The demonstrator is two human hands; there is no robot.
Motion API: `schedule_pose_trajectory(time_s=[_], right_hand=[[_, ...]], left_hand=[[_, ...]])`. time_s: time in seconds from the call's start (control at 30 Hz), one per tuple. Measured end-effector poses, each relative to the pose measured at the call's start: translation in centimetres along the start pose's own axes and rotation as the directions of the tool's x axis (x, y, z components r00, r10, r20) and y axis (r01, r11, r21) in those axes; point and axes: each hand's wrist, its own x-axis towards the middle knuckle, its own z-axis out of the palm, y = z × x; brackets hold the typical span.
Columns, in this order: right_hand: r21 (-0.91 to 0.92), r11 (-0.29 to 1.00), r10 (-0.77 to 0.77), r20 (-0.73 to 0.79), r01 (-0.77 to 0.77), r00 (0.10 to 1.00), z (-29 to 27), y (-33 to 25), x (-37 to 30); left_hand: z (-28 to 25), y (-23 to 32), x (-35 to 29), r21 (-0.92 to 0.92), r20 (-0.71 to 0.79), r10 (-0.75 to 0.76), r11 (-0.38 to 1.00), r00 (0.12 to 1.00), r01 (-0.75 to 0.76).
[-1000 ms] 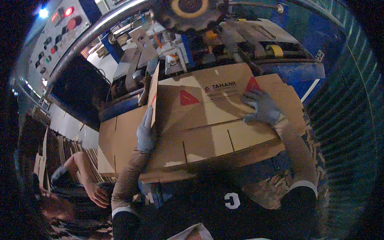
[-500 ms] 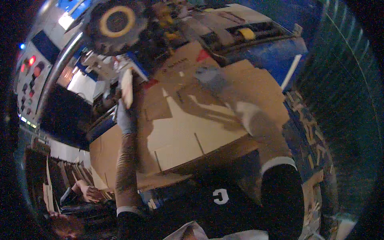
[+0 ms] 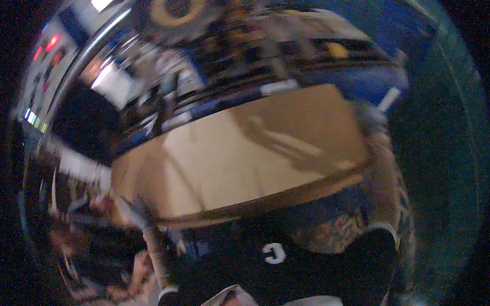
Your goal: The person folds flat cardboard sheets into boxes at a machine station, aligning flaps and pressing them into shape. A coworker occasionally assists by applying tape to seal the boxes. The person repeatedly picks new sheets, folds them, and places finished boxes aside.
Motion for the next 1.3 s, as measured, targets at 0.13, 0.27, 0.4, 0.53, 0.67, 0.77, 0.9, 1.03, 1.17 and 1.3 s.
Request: schedule_pose_trajectory(time_s=[0.13,0.27,0.4,0.53,0.67,0.77,0.9,1.03,1.17,1.3], right_hand=[[-0.887,0.365,-0.522,0.056,0.282,0.851,-0.1,9.5,-6.2],[-0.141,0.99,-0.026,-0.31,-0.019,0.95,4.2,9.7,-15.3],[0.137,0.991,0.058,-0.427,0.001,0.903,9.1,1.5,-19.0],[-0.441,0.894,0.024,-0.14,-0.085,0.99,8.5,-3.2,-17.7],[-0.681,0.722,-0.102,-0.275,-0.119,0.956,8.1,-2.7,-15.9],[-0.808,0.574,-0.254,-0.328,-0.131,0.91,8.7,-2.3,-14.1],[0.418,0.858,0.112,-0.718,0.297,0.688,7.9,-3.3,-12.8],[0.002,1.0,0.002,-0.956,0.001,0.294,5.3,-6.2,-13.0],[0.764,0.536,0.498,-0.63,0.36,0.596,2.0,-11.4,-13.9],[0.801,0.31,0.522,-0.594,0.513,0.612,-6.4,-16.4,-17.6]], left_hand=[[-2.1,-5.8,-1.1,-0.282,0.248,-0.317,0.88,0.915,0.382],[-1.9,-4.6,-2.1,-0.564,0.203,-0.355,0.719,0.912,0.406],[-0.9,-4.2,-0.8,-0.803,0.19,-0.329,0.49,0.925,0.339],[-0.8,-5.0,0.2,-0.846,0.203,-0.27,0.436,0.941,0.307],[-2.4,-4.6,0.9,-0.846,0.229,-0.312,0.404,0.922,0.347],[-4.9,-4.5,1.9,-0.895,0.243,-0.248,0.316,0.938,0.316],[-7.3,-5.8,2.2,-0.787,-0.172,-0.092,0.612,0.981,-0.08],[-4.5,-9.3,5.7,-0.764,0.386,-0.23,-0.623,0.893,0.17],[-0.9,-13.6,9.9,-0.56,0.696,-0.088,-0.688,0.713,0.461],[-2.0,-13.3,9.7,-0.665,0.715,-0.055,-0.361,0.697,0.653]])
